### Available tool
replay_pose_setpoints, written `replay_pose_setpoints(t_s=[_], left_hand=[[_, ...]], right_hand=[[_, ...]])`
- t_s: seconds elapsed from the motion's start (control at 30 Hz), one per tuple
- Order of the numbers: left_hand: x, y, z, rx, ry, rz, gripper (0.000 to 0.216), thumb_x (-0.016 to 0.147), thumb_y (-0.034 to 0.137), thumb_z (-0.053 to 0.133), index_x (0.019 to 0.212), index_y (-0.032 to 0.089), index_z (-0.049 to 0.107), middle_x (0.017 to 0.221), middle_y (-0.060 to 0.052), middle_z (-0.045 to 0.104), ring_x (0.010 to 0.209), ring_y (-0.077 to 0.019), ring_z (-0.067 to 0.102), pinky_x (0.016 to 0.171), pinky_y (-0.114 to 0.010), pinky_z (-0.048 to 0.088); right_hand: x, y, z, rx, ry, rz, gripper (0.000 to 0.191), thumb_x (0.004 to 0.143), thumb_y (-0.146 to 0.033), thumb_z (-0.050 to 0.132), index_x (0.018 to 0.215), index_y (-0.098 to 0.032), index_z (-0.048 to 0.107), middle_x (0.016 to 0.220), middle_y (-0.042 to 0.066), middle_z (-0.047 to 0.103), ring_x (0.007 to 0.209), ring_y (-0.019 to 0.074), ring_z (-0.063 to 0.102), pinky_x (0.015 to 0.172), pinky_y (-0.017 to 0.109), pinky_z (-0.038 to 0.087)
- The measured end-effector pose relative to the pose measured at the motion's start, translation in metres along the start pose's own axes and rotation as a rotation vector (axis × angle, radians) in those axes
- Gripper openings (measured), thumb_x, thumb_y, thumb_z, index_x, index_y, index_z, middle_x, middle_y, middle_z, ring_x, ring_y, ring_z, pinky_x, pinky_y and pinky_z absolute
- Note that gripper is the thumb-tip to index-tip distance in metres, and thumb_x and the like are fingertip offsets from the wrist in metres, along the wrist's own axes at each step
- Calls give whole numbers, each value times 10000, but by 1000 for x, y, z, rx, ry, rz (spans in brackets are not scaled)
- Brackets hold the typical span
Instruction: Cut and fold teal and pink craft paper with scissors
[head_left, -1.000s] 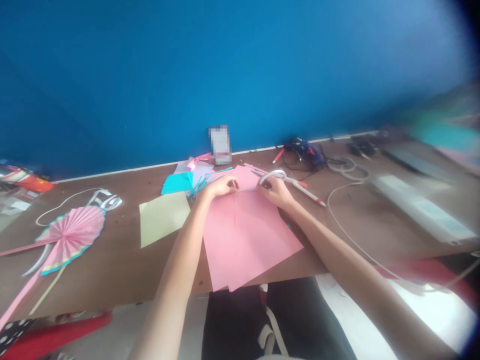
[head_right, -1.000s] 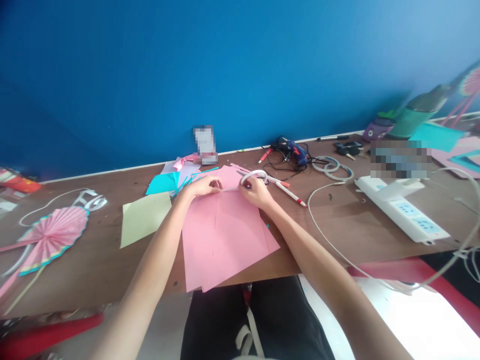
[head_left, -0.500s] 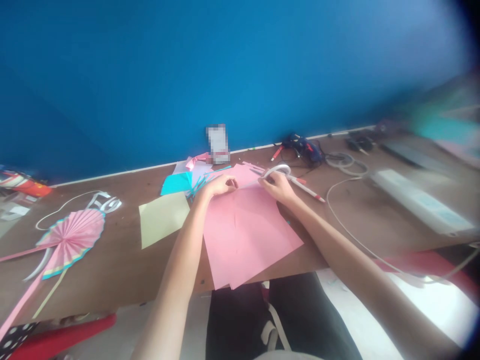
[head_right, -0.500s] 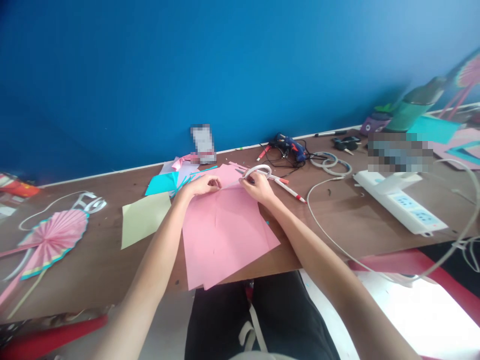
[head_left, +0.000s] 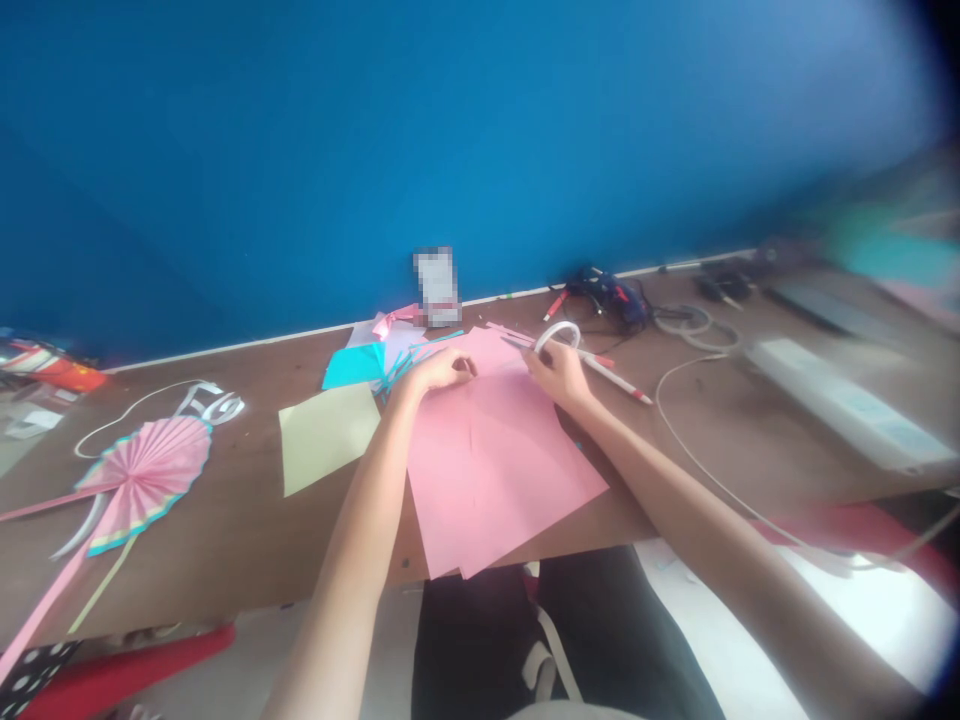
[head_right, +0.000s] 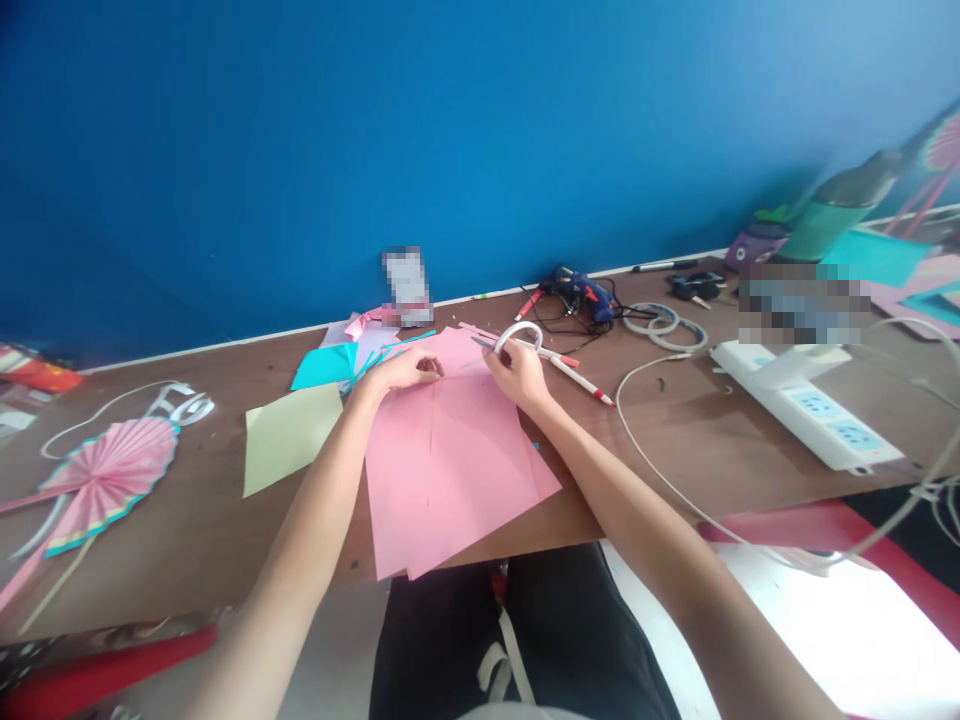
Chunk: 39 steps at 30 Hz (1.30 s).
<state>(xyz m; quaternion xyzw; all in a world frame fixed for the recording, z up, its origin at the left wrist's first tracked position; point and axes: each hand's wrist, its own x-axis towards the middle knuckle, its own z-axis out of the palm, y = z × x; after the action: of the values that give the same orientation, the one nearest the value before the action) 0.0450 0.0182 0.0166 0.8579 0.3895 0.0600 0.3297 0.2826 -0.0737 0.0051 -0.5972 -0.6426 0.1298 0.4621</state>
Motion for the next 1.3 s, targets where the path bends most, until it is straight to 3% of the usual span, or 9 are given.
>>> replay_pose_setpoints(t_s=[0.2,0.37,0.7,1.07,1.3], left_hand=[[-1,1,-1,-4,-1,5,235,728,260,564,914,197,693,852,-14,654,733,-123,572,605,-206,398],[2,-1,1,33,20,-9,216,713,238,565,887,213,690,859,-1,658,758,-124,579,624,-195,404],[2,-3,1,-37,1,-22,215,714,248,575,891,219,693,888,-1,675,782,-130,599,632,-205,411],[0,-3,0,-43,2,-15,212,719,226,569,888,226,697,911,9,688,824,-126,607,678,-195,419],[-2,0,-2,-13,-3,-13,237,732,234,540,916,211,687,938,-4,686,848,-140,608,688,-206,420]], right_hand=[[-3,-8,2,351,-66,100,346,840,-541,516,810,-197,494,638,3,590,549,134,524,542,262,407],[-3,-13,4,631,-181,139,343,868,-577,460,859,-240,399,559,-56,496,474,110,456,461,234,351],[-3,-9,3,465,13,200,360,797,-543,587,719,-220,450,538,-40,487,495,112,443,493,251,352],[0,-6,0,520,53,224,354,872,-507,473,676,-212,480,531,-25,466,494,113,406,513,263,353],[-1,-4,0,396,13,145,214,837,-353,500,683,-205,490,576,-26,489,553,125,462,566,265,371]])
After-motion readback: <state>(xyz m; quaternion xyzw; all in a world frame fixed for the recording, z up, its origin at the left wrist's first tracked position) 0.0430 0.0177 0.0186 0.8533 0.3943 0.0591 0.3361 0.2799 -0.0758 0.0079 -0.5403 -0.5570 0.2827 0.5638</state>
